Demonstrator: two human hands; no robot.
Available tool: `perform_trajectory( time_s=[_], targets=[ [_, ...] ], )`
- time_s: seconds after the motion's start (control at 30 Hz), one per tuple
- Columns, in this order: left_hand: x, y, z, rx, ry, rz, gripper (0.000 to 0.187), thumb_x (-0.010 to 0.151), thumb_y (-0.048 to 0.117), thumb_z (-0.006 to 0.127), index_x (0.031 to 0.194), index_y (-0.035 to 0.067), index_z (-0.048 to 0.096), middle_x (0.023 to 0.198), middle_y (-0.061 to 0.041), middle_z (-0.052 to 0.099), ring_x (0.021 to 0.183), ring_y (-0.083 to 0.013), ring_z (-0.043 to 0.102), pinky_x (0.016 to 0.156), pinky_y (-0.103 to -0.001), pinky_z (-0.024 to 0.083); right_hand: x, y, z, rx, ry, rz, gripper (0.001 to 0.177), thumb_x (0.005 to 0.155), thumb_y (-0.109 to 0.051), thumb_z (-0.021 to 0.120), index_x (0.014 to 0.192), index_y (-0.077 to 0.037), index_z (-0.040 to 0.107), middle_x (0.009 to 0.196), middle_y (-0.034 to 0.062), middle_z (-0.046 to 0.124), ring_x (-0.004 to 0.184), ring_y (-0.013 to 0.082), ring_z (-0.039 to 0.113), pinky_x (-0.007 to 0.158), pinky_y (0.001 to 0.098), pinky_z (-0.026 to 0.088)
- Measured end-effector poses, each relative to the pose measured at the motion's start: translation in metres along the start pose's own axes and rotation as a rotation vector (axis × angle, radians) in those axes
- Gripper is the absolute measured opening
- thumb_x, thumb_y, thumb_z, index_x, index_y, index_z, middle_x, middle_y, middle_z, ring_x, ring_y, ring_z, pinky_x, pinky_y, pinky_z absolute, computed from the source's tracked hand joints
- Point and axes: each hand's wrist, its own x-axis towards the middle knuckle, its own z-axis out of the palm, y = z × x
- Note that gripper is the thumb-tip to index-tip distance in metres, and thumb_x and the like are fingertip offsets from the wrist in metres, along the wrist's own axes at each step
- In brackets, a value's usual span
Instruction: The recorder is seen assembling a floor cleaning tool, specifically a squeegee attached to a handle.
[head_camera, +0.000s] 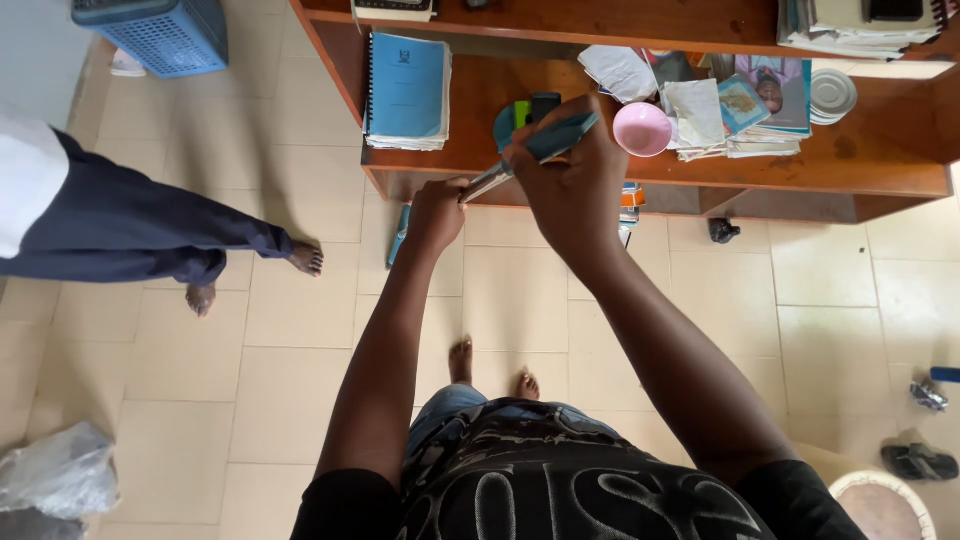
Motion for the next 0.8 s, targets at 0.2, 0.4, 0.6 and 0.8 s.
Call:
perform_trajectory(
  time_s=[0.2, 0.4, 0.6, 0.8],
  targets=[
    [0.017, -0.010, 0.014, -0.059, -0.025, 0.025, 0.017, 0.085, 0.004, 0.069, 0.102, 0.008, 0.072, 0.089, -0.016, 0.074, 0.086, -0.0365, 0.071, 0.076, -0.047, 0.057, 0.006, 0.000, 0.008, -0.027, 0.023, 0.034, 0.028, 0.099, 0.006, 0.071, 0.112, 0.000, 0.047, 0.104, 0.0130, 0.073, 0.099, 0.0161, 0.077, 0.080, 0.0289, 0.068],
    [0.032, 0.009, 0.032, -0.128, -0.110, 0.080, 0.026, 0.083, 0.006, 0.073, 0.108, 0.010, 0.073, 0.094, -0.015, 0.075, 0.090, -0.0369, 0.071, 0.078, -0.047, 0.058, 0.011, -0.007, -0.001, -0.191, 0.068, 0.042, 0.027, 0.099, 0.006, 0.070, 0.111, 0.000, 0.046, 0.099, 0.0114, 0.075, 0.092, 0.0194, 0.080, 0.073, 0.0275, 0.067],
    [0.046, 0.049, 0.035, -0.197, -0.267, 0.083, 0.026, 0.087, 0.007, 0.073, 0.112, 0.011, 0.071, 0.095, -0.015, 0.075, 0.089, -0.0328, 0.074, 0.078, -0.046, 0.059, 0.016, -0.020, -0.019, -0.357, 0.110, 0.014, 0.028, 0.099, 0.001, 0.072, 0.112, -0.001, 0.047, 0.096, 0.0118, 0.074, 0.089, 0.0226, 0.080, 0.073, 0.0306, 0.066],
    [0.054, 0.067, 0.063, -0.295, -0.357, 0.110, 0.021, 0.088, 0.011, 0.075, 0.108, 0.008, 0.070, 0.097, -0.014, 0.076, 0.089, -0.0322, 0.075, 0.078, -0.045, 0.059, 0.020, -0.035, -0.032, -0.539, 0.071, 0.078, 0.031, 0.093, -0.002, 0.075, 0.110, -0.003, 0.049, 0.093, 0.0099, 0.075, 0.084, 0.0282, 0.078, 0.070, 0.0360, 0.061]
  ],
)
